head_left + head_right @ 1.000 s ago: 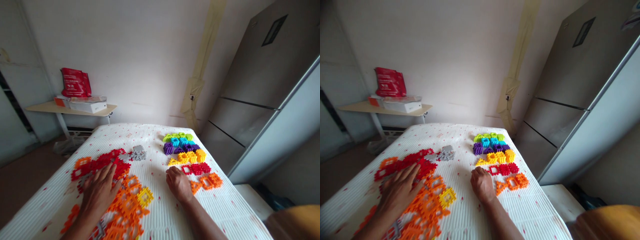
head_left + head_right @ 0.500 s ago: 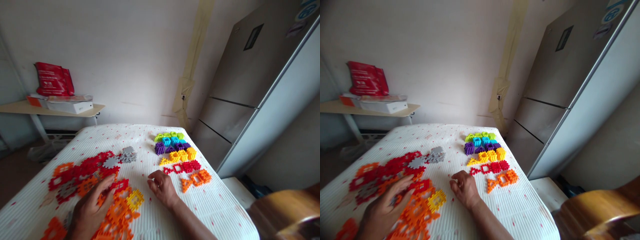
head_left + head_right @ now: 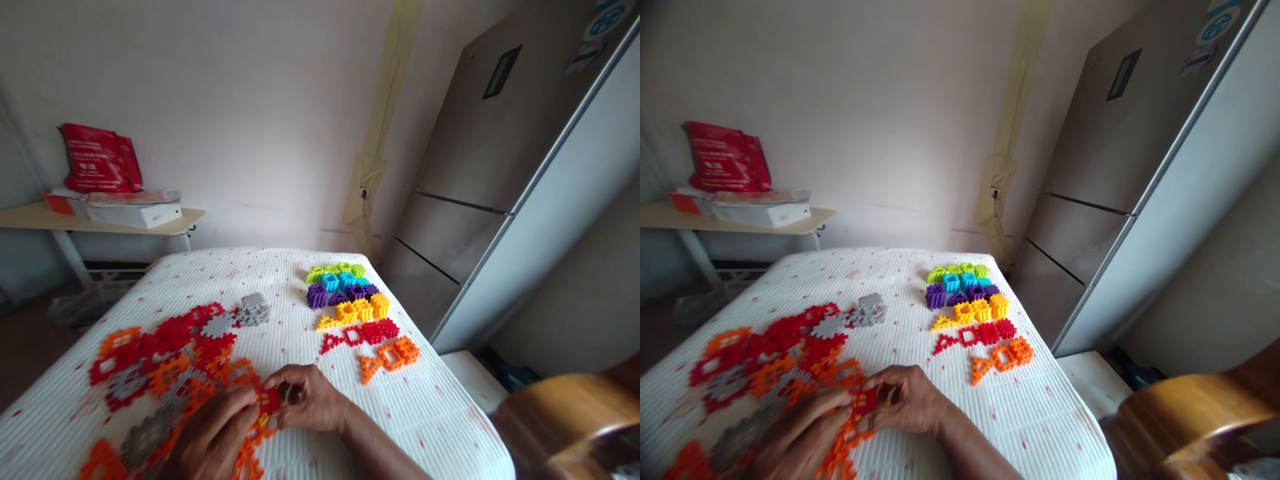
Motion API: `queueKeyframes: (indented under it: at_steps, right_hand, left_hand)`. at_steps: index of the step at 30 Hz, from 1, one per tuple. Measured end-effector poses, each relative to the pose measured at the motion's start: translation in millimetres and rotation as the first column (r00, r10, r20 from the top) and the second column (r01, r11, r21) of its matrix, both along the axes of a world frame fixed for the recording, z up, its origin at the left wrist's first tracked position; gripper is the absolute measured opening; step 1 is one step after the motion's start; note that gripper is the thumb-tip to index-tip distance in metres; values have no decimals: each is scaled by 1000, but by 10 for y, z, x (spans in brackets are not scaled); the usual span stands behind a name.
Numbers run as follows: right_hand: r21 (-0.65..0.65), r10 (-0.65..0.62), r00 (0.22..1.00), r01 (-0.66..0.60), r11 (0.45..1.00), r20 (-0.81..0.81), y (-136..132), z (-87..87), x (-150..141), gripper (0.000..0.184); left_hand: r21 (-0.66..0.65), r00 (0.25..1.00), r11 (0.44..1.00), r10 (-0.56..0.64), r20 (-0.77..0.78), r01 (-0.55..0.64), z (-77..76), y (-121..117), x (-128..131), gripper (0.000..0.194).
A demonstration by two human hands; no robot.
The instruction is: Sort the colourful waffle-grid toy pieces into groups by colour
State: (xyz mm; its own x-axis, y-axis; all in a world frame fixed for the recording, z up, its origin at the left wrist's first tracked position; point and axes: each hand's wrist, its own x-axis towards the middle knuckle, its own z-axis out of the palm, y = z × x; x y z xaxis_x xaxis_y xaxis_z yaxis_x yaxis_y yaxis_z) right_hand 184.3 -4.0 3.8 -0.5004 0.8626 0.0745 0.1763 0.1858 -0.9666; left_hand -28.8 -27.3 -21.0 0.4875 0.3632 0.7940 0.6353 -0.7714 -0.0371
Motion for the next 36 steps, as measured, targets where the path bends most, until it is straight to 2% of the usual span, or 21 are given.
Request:
queueKeyframes:
  at_steps: [4,6,7,8,9,11,13,15,16,19,25,28,32,36]
  right_hand:
    - [20,-49,998,48,999,41,27,0,29,48]
    - [49,-87,994,84,995,66,36,5,41,48]
    - [75,-105,991,99,992,77,37,9,44,47]
    - [109,-120,989,111,988,87,35,14,44,47]
    - [145,-130,987,115,983,97,30,18,42,48]
    - [215,-133,984,104,971,123,15,21,31,53]
    - [264,-121,981,79,961,149,1,13,15,60]
    - [296,-107,979,52,954,171,-4,-10,2,61]
    - [309,-102,979,43,950,176,-2,-26,-3,60]
    - [351,-131,977,66,934,166,9,-67,-13,59]
    - [424,-345,902,214,880,260,-82,19,-118,56]
    - [491,-386,858,189,850,339,-166,88,-226,60]
    - [567,-423,809,138,812,408,-210,85,-331,53]
    - [620,-438,776,78,781,454,-210,26,-339,48]
  left_hand:
    - [-87,993,996,8,119,3,15,53,46,33]
    - [-207,969,978,57,240,-6,25,112,43,35]
    - [-308,946,951,104,307,-4,29,140,31,33]
    - [-430,912,903,167,376,12,35,165,17,30]
    - [-556,868,829,237,436,53,43,183,3,27]
    - [-756,773,625,376,510,195,72,198,-9,26]
    - [-826,708,449,455,540,341,118,188,9,32]
    - [-829,678,361,480,557,426,173,168,46,33]
    - [-826,668,345,485,564,446,201,157,64,33]
    - [-813,647,346,492,582,468,266,134,96,28]
    - [-813,591,377,560,581,443,266,153,77,28]
    - [-810,570,402,575,587,428,236,175,73,31]
    - [-809,558,373,589,584,454,216,177,81,36]
    - [-809,544,365,604,582,461,261,152,106,42]
